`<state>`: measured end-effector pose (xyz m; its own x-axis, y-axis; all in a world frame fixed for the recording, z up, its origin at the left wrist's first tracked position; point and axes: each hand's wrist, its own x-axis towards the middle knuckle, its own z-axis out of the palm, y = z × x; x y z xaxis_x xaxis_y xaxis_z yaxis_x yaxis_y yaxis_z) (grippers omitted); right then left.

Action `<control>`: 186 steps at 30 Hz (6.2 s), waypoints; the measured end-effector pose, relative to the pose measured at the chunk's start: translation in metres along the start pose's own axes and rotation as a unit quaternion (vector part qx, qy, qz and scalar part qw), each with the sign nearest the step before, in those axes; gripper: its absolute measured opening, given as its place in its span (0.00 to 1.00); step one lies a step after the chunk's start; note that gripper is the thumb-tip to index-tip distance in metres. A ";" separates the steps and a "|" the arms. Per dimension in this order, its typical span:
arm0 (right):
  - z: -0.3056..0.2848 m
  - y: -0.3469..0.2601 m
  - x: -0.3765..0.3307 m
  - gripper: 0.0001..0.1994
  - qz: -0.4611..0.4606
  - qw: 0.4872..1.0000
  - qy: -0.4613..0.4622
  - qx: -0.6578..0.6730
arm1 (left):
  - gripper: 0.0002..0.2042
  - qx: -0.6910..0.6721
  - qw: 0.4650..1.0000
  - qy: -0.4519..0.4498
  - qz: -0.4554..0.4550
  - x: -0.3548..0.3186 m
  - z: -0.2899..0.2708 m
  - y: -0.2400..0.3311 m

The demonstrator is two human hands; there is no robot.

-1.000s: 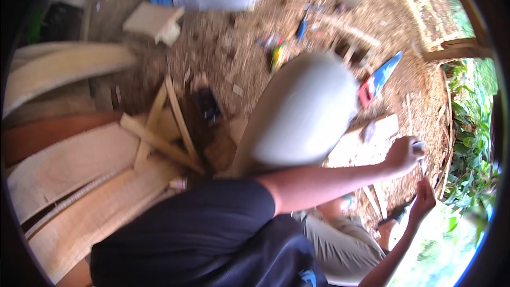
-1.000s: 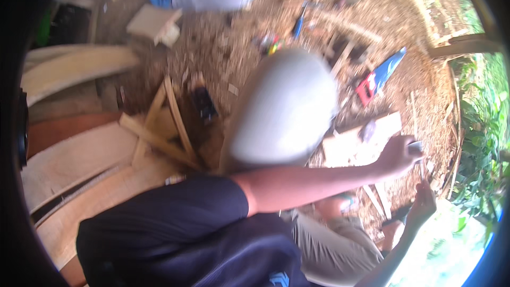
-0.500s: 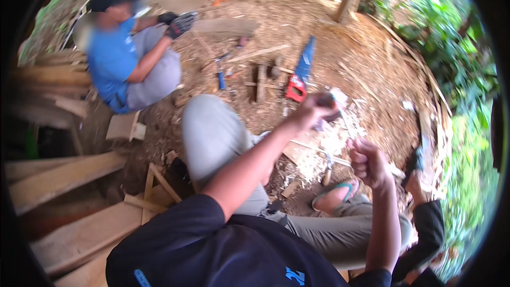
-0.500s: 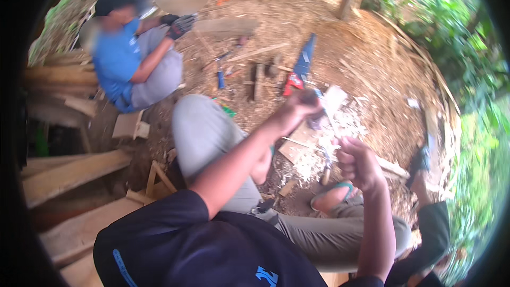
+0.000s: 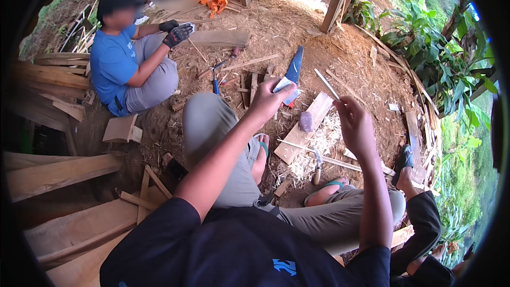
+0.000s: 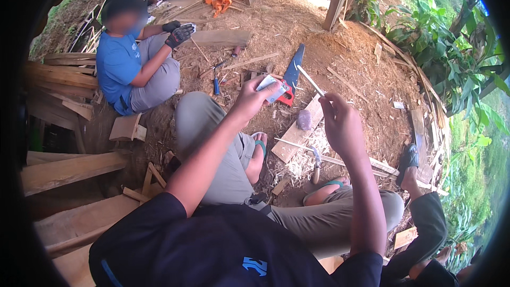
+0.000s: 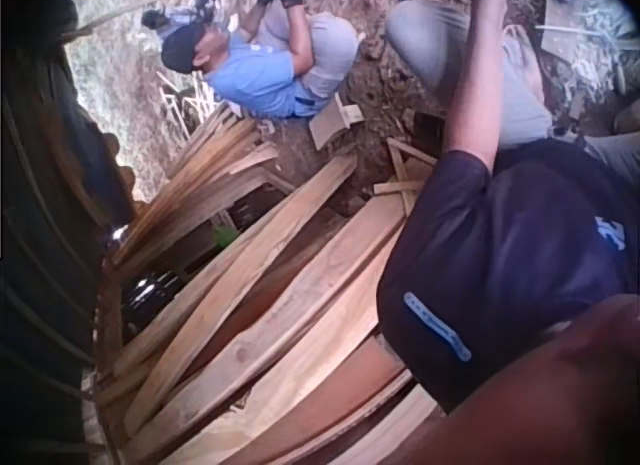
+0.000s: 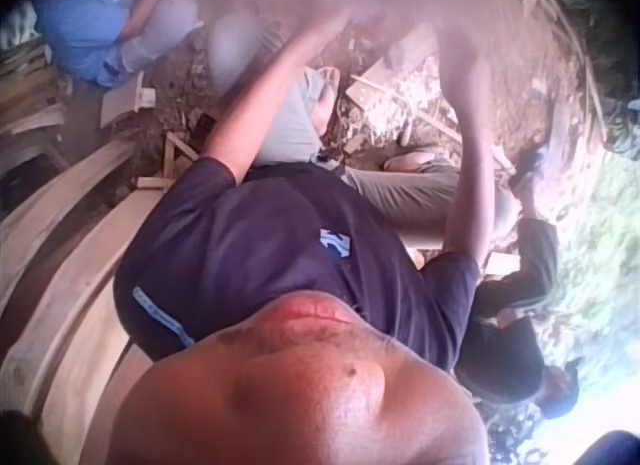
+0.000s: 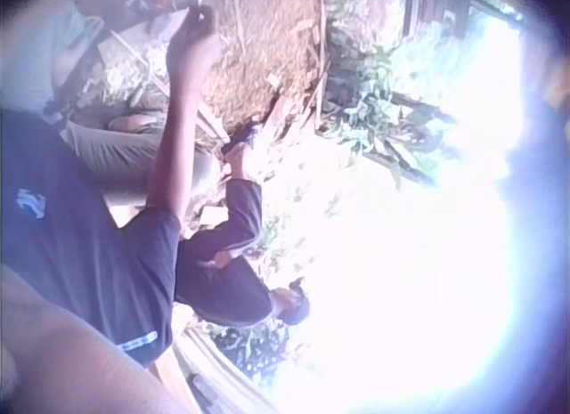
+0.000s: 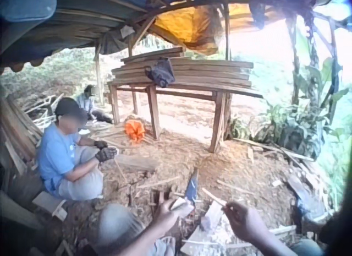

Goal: The person sits on the ground and repeatedly rubs a small wooden stick against a rectangular sharpening stone to smooth or sharpen its surface. The person holds the stone in one hand and the stick in the other, performing a consistent back-and-forth motion. Other people are visible in the background working with wood.

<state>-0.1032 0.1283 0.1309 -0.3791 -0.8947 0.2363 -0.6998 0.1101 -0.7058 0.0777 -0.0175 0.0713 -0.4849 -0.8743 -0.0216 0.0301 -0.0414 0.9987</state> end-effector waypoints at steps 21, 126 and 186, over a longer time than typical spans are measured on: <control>0.032 0.051 0.027 0.19 0.250 0.907 -0.023 0.337 | 0.24 0.006 0.977 0.059 0.207 -0.091 -0.154 0.041; -0.002 0.068 -0.014 0.12 0.186 0.981 -0.042 0.040 | 0.11 -0.150 0.978 -0.034 -0.139 0.046 0.075 -0.052; 0.036 0.108 -0.011 0.07 -0.011 1.000 -0.010 0.002 | 0.08 -0.108 0.992 0.000 -0.066 0.022 0.060 -0.034</control>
<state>-0.1528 0.1349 0.0283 -0.3516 -0.9051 0.2392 -0.7057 0.0883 -0.7029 0.0139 -0.0063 0.0399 -0.4972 -0.8543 -0.1518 0.1531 -0.2586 0.9538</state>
